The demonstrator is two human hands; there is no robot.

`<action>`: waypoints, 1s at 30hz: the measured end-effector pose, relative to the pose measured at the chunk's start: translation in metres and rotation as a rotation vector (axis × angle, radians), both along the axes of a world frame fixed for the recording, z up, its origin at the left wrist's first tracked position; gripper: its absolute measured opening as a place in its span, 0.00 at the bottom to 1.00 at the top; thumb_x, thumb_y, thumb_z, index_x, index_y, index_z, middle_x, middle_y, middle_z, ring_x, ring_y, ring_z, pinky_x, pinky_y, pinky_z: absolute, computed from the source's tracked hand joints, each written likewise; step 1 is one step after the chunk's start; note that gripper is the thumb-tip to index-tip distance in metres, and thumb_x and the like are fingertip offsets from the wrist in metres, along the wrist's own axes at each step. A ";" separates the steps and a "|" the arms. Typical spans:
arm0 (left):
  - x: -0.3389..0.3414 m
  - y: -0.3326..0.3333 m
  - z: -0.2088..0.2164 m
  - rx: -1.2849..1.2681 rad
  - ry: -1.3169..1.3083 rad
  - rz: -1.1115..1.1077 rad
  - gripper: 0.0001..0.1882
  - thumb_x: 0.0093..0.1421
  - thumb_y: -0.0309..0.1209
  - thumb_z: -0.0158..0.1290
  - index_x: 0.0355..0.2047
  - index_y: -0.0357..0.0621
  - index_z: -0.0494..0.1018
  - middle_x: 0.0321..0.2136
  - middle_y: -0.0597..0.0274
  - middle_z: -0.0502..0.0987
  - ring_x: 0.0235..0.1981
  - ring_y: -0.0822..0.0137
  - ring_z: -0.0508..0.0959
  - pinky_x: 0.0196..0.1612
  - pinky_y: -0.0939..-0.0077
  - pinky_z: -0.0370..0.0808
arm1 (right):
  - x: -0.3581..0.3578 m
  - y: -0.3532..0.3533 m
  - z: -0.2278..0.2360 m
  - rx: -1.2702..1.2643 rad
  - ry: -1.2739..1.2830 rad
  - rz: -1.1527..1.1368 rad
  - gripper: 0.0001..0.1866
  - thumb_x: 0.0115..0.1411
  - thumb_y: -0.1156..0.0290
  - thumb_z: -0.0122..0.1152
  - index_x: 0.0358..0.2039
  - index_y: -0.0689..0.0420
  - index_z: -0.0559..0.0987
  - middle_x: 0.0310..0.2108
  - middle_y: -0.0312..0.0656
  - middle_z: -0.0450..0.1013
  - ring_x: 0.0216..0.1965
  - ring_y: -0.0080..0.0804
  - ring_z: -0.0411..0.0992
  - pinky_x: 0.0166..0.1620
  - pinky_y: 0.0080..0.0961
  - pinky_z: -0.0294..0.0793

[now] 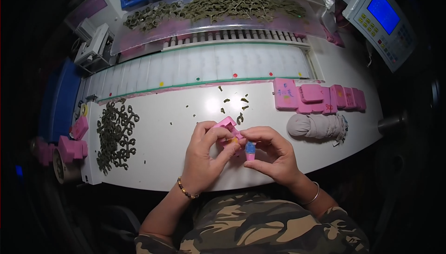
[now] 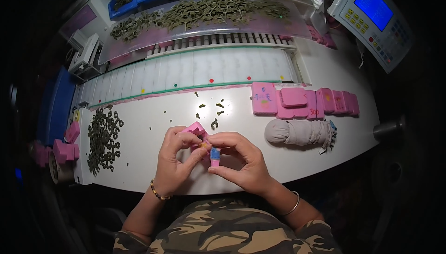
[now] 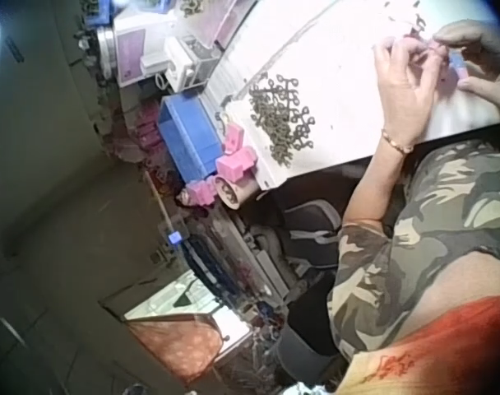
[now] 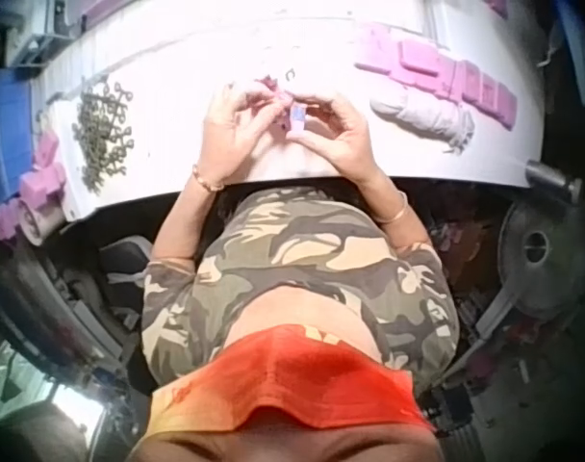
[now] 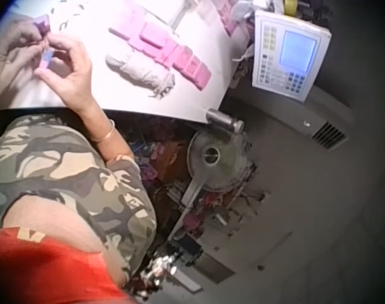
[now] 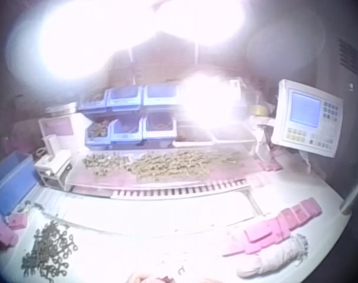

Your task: Sorting and assembling small metal components into pink molding blocks at an industrial workstation.

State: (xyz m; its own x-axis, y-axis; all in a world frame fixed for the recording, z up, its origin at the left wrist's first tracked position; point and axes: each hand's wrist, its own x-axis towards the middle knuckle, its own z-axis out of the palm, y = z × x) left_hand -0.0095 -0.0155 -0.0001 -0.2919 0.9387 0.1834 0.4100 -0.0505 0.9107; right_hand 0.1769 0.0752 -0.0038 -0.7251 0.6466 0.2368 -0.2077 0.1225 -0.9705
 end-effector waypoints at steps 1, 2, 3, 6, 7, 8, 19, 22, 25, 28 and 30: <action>0.001 -0.001 0.000 0.011 0.019 -0.012 0.09 0.61 0.23 0.59 0.41 0.42 0.75 0.43 0.55 0.70 0.42 0.64 0.74 0.47 0.73 0.74 | 0.001 0.001 0.001 -0.017 0.003 0.011 0.29 0.53 0.85 0.69 0.56 0.62 0.71 0.57 0.49 0.69 0.56 0.36 0.72 0.60 0.33 0.74; 0.002 -0.001 0.000 0.023 0.038 -0.025 0.12 0.58 0.25 0.62 0.42 0.42 0.73 0.44 0.55 0.69 0.42 0.65 0.74 0.46 0.73 0.74 | 0.002 0.001 -0.001 -0.019 0.004 0.016 0.29 0.53 0.85 0.69 0.56 0.62 0.71 0.57 0.49 0.69 0.56 0.36 0.72 0.60 0.33 0.74; 0.004 0.000 -0.002 0.022 0.037 -0.025 0.12 0.58 0.25 0.62 0.42 0.42 0.73 0.44 0.55 0.69 0.42 0.65 0.74 0.46 0.73 0.74 | 0.004 0.000 -0.004 -0.072 0.037 -0.043 0.29 0.53 0.86 0.69 0.55 0.62 0.69 0.57 0.51 0.68 0.57 0.37 0.72 0.61 0.34 0.73; 0.014 0.003 -0.014 0.054 0.108 0.028 0.23 0.51 0.32 0.69 0.43 0.42 0.70 0.44 0.51 0.69 0.44 0.56 0.73 0.45 0.66 0.74 | 0.004 0.004 -0.005 -0.103 0.043 -0.129 0.29 0.53 0.88 0.66 0.53 0.60 0.65 0.59 0.56 0.66 0.58 0.40 0.71 0.63 0.35 0.70; 0.017 0.004 -0.016 0.070 0.197 0.058 0.26 0.50 0.33 0.69 0.44 0.43 0.67 0.44 0.50 0.68 0.46 0.53 0.72 0.46 0.63 0.73 | 0.002 0.005 -0.008 -0.051 0.054 -0.159 0.29 0.53 0.88 0.67 0.53 0.60 0.65 0.59 0.56 0.66 0.58 0.40 0.72 0.62 0.36 0.72; 0.020 0.004 -0.019 0.085 0.286 0.088 0.30 0.49 0.34 0.70 0.46 0.43 0.65 0.45 0.49 0.67 0.48 0.50 0.70 0.48 0.60 0.72 | -0.002 0.005 -0.009 0.000 0.065 -0.189 0.30 0.53 0.88 0.68 0.53 0.61 0.65 0.59 0.55 0.67 0.58 0.41 0.72 0.61 0.36 0.73; 0.033 0.006 -0.038 0.122 0.340 0.220 0.33 0.46 0.34 0.71 0.45 0.45 0.60 0.45 0.45 0.65 0.47 0.44 0.68 0.50 0.53 0.68 | -0.038 0.000 -0.017 0.617 -0.323 -0.319 0.28 0.50 0.67 0.71 0.51 0.62 0.74 0.47 0.49 0.75 0.47 0.47 0.73 0.50 0.39 0.71; 0.033 0.005 -0.035 0.130 0.357 0.221 0.33 0.47 0.35 0.71 0.45 0.45 0.61 0.46 0.45 0.65 0.47 0.44 0.69 0.49 0.53 0.68 | -0.033 -0.003 -0.012 0.649 -0.373 -0.344 0.27 0.49 0.67 0.71 0.48 0.61 0.74 0.45 0.50 0.73 0.47 0.48 0.70 0.50 0.39 0.69; 0.035 0.005 -0.034 0.147 0.419 0.212 0.32 0.48 0.36 0.71 0.45 0.46 0.61 0.46 0.45 0.65 0.46 0.45 0.69 0.49 0.54 0.68 | -0.032 -0.006 -0.009 0.614 -0.406 -0.357 0.26 0.47 0.68 0.71 0.46 0.61 0.73 0.43 0.49 0.70 0.46 0.47 0.68 0.49 0.39 0.69; 0.036 0.005 -0.033 0.156 0.469 0.206 0.31 0.49 0.34 0.70 0.45 0.45 0.61 0.44 0.45 0.65 0.46 0.45 0.69 0.48 0.55 0.68 | -0.035 -0.006 -0.012 0.582 -0.378 -0.370 0.26 0.46 0.71 0.70 0.46 0.61 0.72 0.42 0.49 0.69 0.45 0.47 0.67 0.49 0.39 0.69; 0.036 0.005 -0.033 0.155 0.489 0.206 0.30 0.49 0.33 0.69 0.44 0.45 0.59 0.43 0.45 0.65 0.45 0.46 0.68 0.48 0.55 0.68 | -0.038 -0.007 -0.015 0.561 -0.362 -0.375 0.26 0.45 0.72 0.70 0.46 0.62 0.72 0.42 0.49 0.69 0.45 0.47 0.68 0.49 0.39 0.69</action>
State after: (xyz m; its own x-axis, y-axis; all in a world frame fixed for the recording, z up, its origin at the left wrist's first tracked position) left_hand 0.0264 -0.0100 -0.0334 -0.3127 0.8226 0.4750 0.7988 -0.0429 0.6001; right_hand 0.1393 0.0684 -0.0190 -0.5756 0.7175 0.3923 0.2637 0.6170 -0.7414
